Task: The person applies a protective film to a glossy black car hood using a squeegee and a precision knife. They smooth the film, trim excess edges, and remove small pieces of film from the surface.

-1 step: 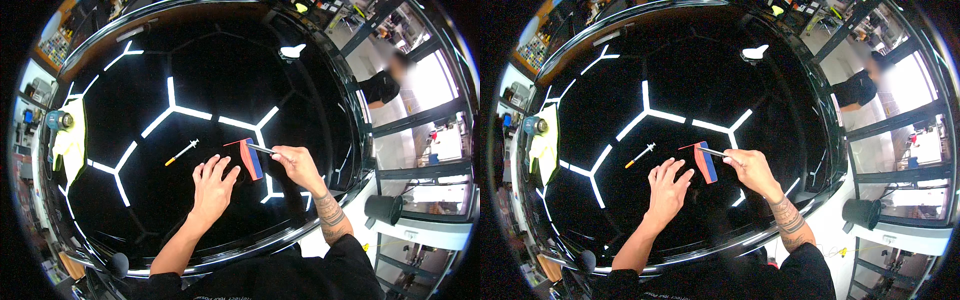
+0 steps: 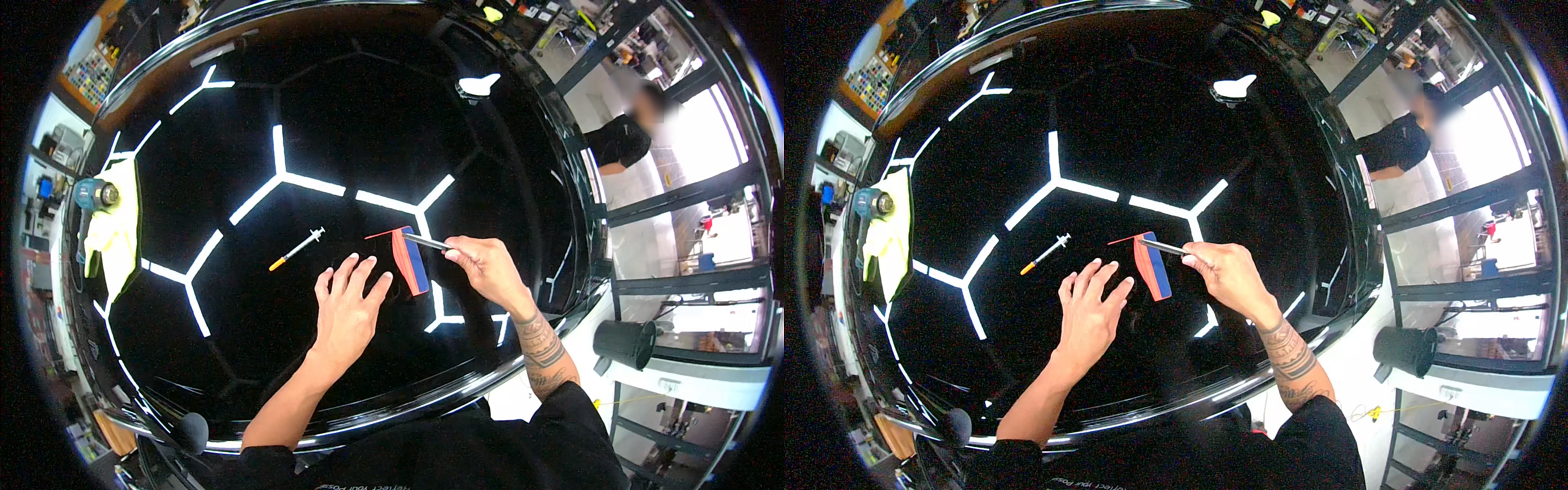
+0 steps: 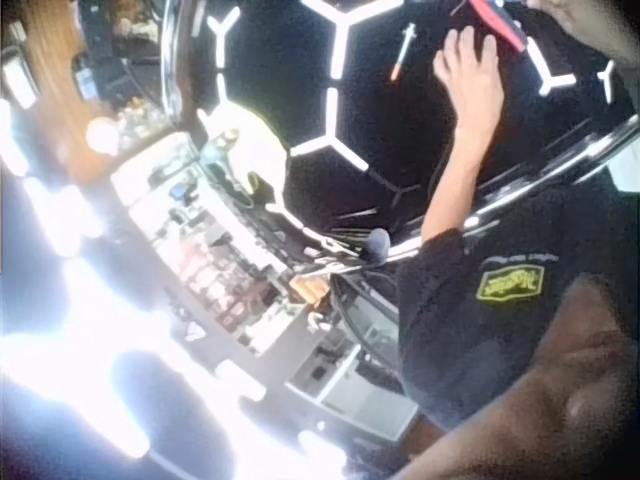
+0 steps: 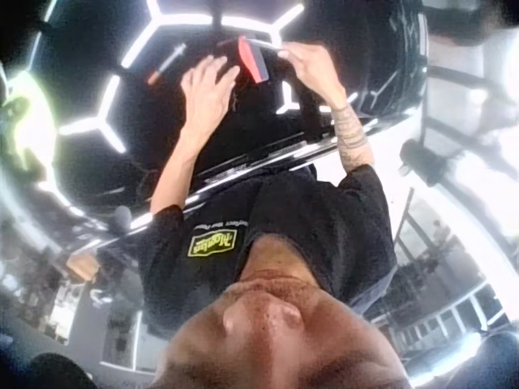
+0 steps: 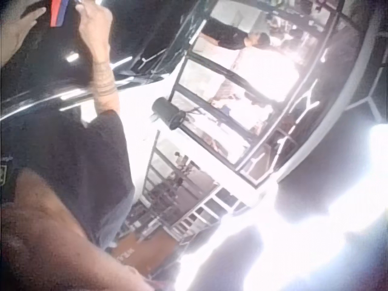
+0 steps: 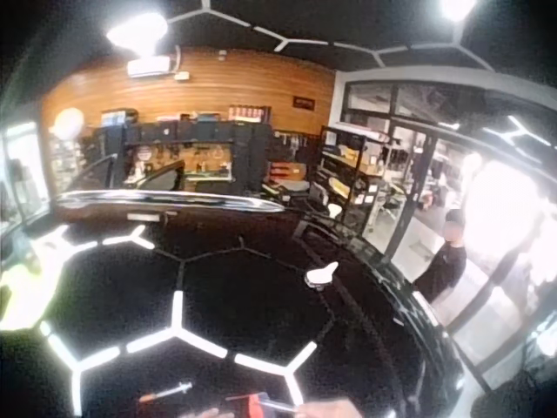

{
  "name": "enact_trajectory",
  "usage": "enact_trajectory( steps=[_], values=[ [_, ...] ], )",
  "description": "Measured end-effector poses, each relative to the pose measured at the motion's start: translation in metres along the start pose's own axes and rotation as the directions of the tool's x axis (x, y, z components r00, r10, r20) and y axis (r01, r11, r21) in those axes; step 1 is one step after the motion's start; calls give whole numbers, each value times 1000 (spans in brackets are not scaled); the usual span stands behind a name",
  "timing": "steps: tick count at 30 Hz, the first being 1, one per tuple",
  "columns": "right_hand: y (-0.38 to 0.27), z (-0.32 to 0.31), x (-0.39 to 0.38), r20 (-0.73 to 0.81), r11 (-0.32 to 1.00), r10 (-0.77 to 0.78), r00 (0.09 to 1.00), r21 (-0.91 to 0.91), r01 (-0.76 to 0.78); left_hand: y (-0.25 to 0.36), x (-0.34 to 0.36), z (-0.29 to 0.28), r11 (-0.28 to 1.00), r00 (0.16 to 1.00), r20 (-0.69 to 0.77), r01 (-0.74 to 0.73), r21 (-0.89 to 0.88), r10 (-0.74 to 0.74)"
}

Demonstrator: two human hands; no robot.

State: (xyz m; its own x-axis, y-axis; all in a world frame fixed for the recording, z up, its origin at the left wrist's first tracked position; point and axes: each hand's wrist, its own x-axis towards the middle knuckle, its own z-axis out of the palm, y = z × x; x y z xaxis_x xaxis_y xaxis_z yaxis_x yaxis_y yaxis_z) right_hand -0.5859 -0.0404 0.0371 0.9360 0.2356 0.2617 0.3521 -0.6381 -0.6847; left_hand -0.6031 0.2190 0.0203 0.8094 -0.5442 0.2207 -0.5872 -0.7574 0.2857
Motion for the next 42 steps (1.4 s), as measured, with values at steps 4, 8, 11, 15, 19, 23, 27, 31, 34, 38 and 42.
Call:
enact_trajectory(
  steps=[4,8,11,15,19,23,27,31,34,38,42],
  values=[
    [-22,-11,16,266,966,182,946,131,-223,1,-6,-3,995,997,72,10,-98,-3],
    [-13,27,33,27,997,-80,996,1,80,1,4,-5,996,996,85,1,-84,6],
    [-13,48,43,104,995,-9,995,-98,19,-1,1,2,997,998,61,-8,-75,12],
    [-15,49,41,51,996,6,999,-94,-1,-3,2,-2,1000,999,39,-13,-20,14],
    [-27,44,25,41,983,170,985,-81,-166,0,0,-6,999,999,47,11,-38,-9],
    [-47,46,-10,6,938,345,939,-49,-344,16,0,-21,985,997,54,69,-156,-61],
    [-63,39,-39,97,874,463,881,113,-472,18,-19,-8,994,997,36,65,-93,-62],
    [-37,28,-45,6,919,359,933,174,-355,17,-25,-1,995,1000,4,18,-94,-18],
    [-36,31,-37,-58,951,238,969,214,-221,13,-30,2,999,1000,-1,-17,-51,17],
    [-44,50,-22,135,968,185,973,147,-205,11,-26,-5,993,1000,-17,-18,-116,16],
    [-38,69,-33,26,997,79,997,9,-79,14,-28,-5,997,999,41,-30,-71,33]
  ],
)
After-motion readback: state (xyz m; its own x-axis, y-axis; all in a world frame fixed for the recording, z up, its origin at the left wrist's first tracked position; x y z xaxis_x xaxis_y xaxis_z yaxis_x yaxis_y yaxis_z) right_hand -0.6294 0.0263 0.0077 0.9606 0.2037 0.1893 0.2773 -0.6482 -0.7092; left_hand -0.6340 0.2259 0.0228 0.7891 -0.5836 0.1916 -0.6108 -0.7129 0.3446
